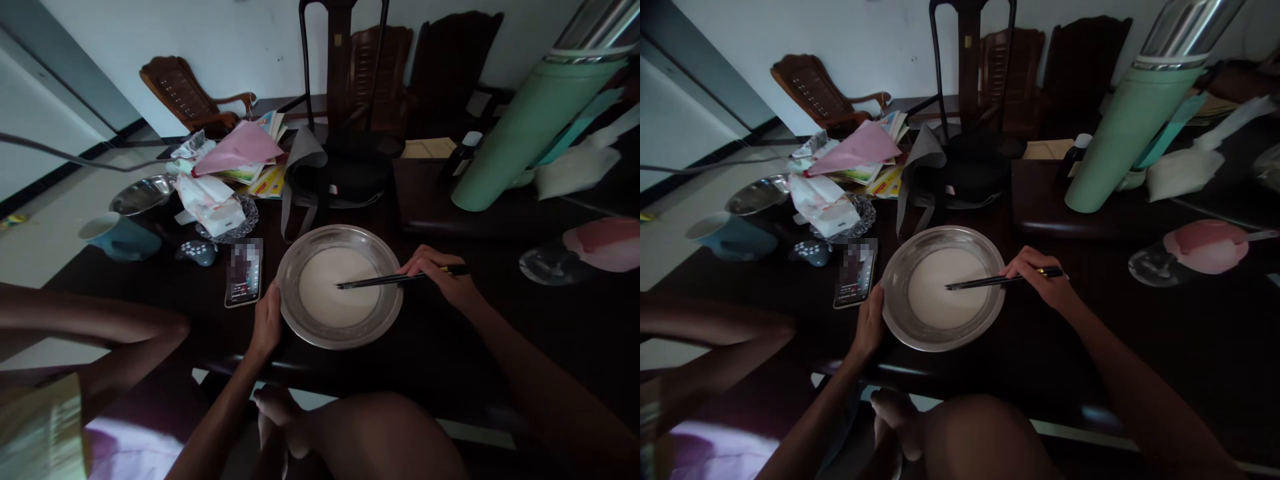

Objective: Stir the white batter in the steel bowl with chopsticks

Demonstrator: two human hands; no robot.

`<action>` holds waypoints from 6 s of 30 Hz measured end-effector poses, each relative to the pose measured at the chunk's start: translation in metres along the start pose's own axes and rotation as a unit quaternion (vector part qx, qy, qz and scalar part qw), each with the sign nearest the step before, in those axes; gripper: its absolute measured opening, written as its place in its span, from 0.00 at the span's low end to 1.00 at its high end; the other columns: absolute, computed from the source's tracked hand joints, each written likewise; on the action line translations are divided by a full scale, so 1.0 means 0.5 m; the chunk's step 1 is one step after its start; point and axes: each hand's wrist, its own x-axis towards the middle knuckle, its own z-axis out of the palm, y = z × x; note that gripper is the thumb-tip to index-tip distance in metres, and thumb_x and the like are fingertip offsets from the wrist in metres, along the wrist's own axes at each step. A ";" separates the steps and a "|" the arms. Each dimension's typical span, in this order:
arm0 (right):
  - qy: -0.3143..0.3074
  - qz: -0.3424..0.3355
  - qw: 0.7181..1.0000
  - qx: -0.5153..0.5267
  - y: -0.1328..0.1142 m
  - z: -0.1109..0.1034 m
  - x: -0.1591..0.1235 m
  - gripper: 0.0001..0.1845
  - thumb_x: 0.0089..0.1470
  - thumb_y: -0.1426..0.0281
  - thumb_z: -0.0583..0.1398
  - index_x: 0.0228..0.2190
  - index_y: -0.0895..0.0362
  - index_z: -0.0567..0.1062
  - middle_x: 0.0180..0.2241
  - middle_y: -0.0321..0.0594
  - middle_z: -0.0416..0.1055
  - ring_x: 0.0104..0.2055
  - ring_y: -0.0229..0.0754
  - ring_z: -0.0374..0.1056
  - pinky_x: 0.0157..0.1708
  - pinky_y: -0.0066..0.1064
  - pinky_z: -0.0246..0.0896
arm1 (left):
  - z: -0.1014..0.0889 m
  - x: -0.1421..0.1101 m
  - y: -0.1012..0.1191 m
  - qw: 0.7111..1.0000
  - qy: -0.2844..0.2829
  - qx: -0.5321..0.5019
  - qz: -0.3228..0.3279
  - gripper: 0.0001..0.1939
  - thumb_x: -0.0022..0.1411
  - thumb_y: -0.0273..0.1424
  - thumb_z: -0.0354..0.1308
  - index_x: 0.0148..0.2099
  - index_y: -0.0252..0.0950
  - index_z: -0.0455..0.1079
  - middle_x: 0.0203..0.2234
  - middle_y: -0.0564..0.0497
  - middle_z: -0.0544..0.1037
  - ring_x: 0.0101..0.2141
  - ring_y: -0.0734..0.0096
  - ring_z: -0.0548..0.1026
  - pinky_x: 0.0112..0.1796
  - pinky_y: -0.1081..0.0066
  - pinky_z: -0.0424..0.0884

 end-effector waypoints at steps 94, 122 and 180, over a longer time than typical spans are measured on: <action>-0.033 -0.022 0.999 -0.031 -0.007 -0.001 0.002 0.13 0.61 0.66 0.58 0.28 0.49 0.80 0.33 0.36 0.80 0.36 0.45 0.71 0.37 0.39 0.66 | 0.003 0.000 -0.005 1.000 0.001 -0.013 -0.008 0.34 0.67 0.53 0.38 0.57 0.34 0.70 0.52 0.44 0.76 0.56 0.59 0.69 0.57 0.62 0.62; -0.029 -0.014 0.999 -0.020 0.001 0.000 -0.001 0.15 0.62 0.66 0.56 0.27 0.49 0.80 0.31 0.37 0.80 0.36 0.45 0.70 0.38 0.39 0.65 | 0.001 -0.001 -0.002 1.000 -0.006 -0.017 -0.001 0.32 0.68 0.50 0.38 0.58 0.35 0.68 0.56 0.45 0.74 0.57 0.59 0.68 0.59 0.61 0.60; -0.014 0.003 1.000 -0.008 -0.001 -0.003 -0.001 0.16 0.62 0.65 0.55 0.26 0.50 0.79 0.30 0.38 0.79 0.35 0.45 0.71 0.37 0.40 0.66 | 0.001 -0.003 0.003 1.000 0.000 -0.002 -0.014 0.33 0.67 0.52 0.38 0.58 0.35 0.69 0.52 0.45 0.76 0.56 0.58 0.69 0.57 0.61 0.61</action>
